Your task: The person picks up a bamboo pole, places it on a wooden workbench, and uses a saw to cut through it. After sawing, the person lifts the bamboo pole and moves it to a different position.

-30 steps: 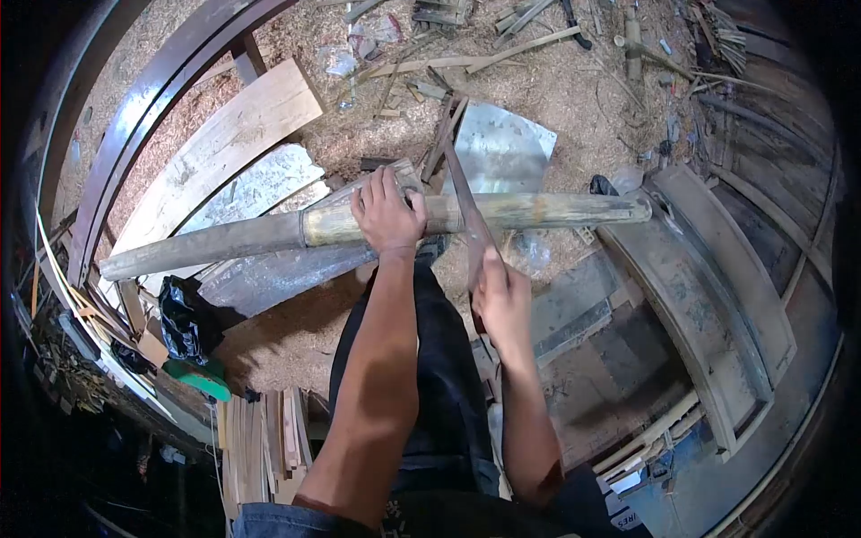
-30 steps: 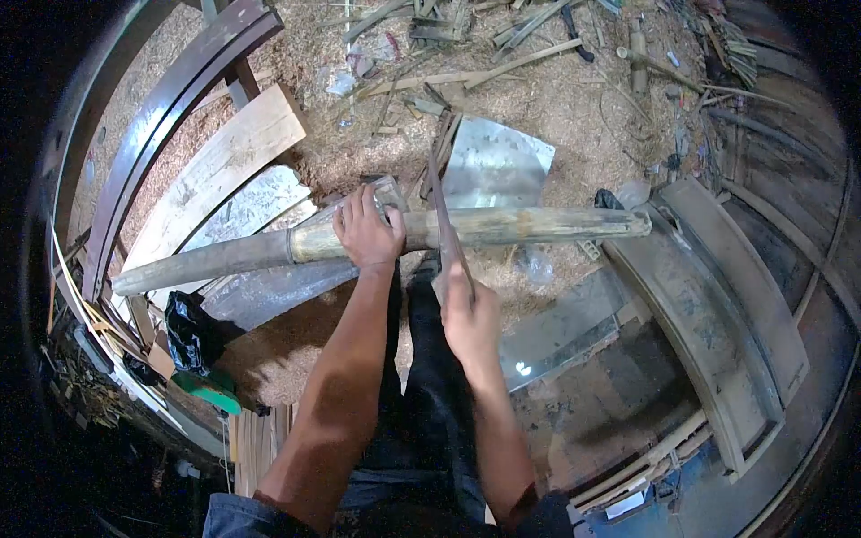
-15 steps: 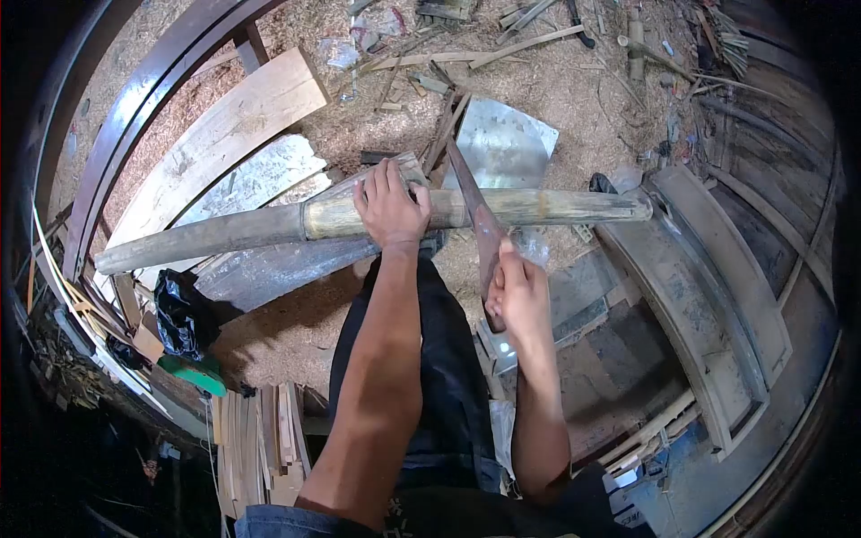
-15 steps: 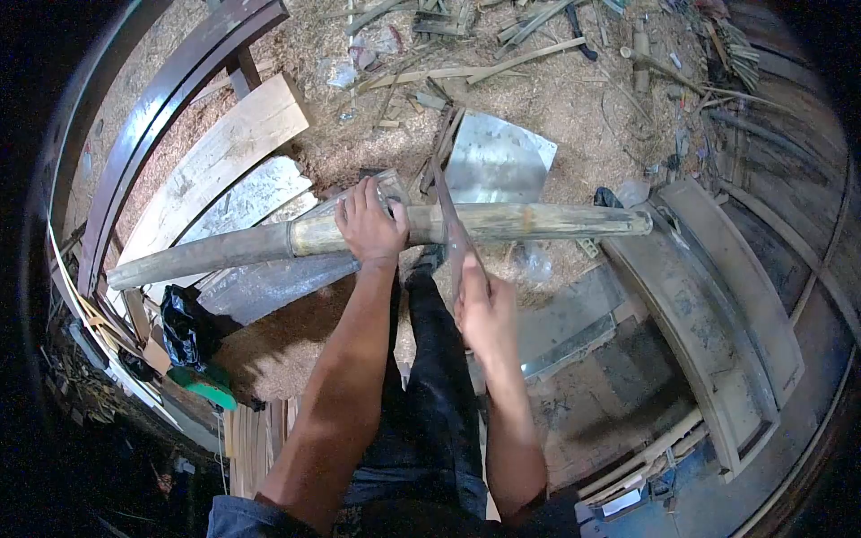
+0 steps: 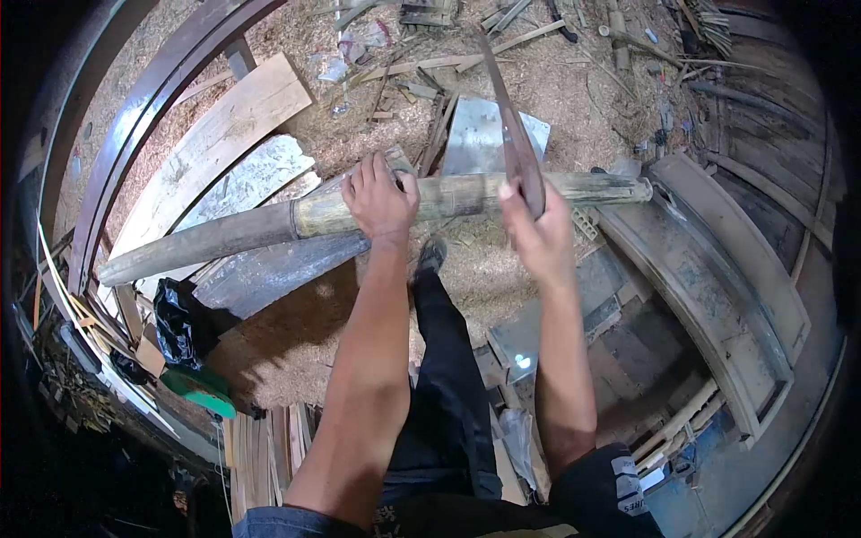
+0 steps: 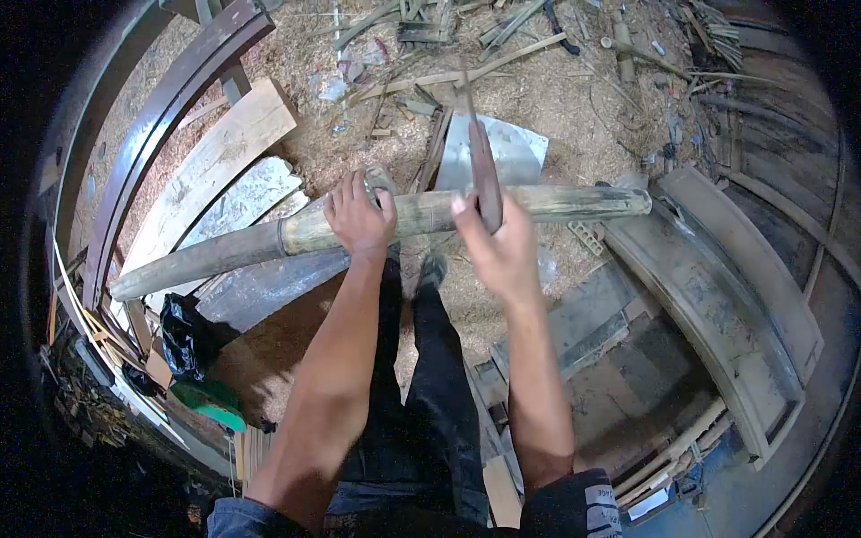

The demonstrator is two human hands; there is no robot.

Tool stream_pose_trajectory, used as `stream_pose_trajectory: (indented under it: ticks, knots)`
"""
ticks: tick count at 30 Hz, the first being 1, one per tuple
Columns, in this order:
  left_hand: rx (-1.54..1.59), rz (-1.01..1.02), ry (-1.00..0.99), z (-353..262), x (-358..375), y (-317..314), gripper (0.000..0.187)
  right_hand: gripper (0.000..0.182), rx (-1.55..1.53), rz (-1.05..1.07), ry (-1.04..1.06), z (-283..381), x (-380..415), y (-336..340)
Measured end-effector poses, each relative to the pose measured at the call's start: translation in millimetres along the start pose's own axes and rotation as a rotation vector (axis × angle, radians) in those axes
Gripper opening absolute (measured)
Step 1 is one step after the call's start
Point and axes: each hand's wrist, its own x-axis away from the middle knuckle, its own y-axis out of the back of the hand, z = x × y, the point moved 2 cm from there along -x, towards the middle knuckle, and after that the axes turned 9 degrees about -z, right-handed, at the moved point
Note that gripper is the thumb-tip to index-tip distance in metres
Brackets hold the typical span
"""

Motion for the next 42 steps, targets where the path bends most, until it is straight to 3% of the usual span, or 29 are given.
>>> stream_pose_trajectory:
  ticks: [5, 7, 12, 20, 32, 37, 42]
  knots:
    - [-0.019, -0.056, -0.041, 3, 5, -3, 0.046, 0.039, -0.03, -0.084, 0.051, -48, 54, -5]
    - [-0.002, -0.086, -0.054, 3, 6, -2, 0.043, 0.041, 0.008, -0.171, -0.045, -76, 87, -1]
    - [0.025, -0.13, -0.063, 7, 13, -5, 0.042, 0.042, -0.191, -0.14, -0.055, -124, 142, -7]
    - [0.02, -0.117, -0.03, 5, 15, -7, 0.042, 0.044, -0.262, -0.016, 0.072, -140, 176, -7]
    - [0.047, -0.204, -0.087, 9, 15, -12, 0.038, 0.049, -0.272, -0.093, -0.128, -184, 259, -18]
    - [0.043, -0.173, -0.073, 9, 15, -14, 0.038, 0.051, -0.257, -0.185, -0.134, -192, 241, -23]
    - [0.044, -0.191, -0.082, 7, 16, -10, 0.038, 0.052, -0.247, -0.22, -0.017, -174, 109, -60]
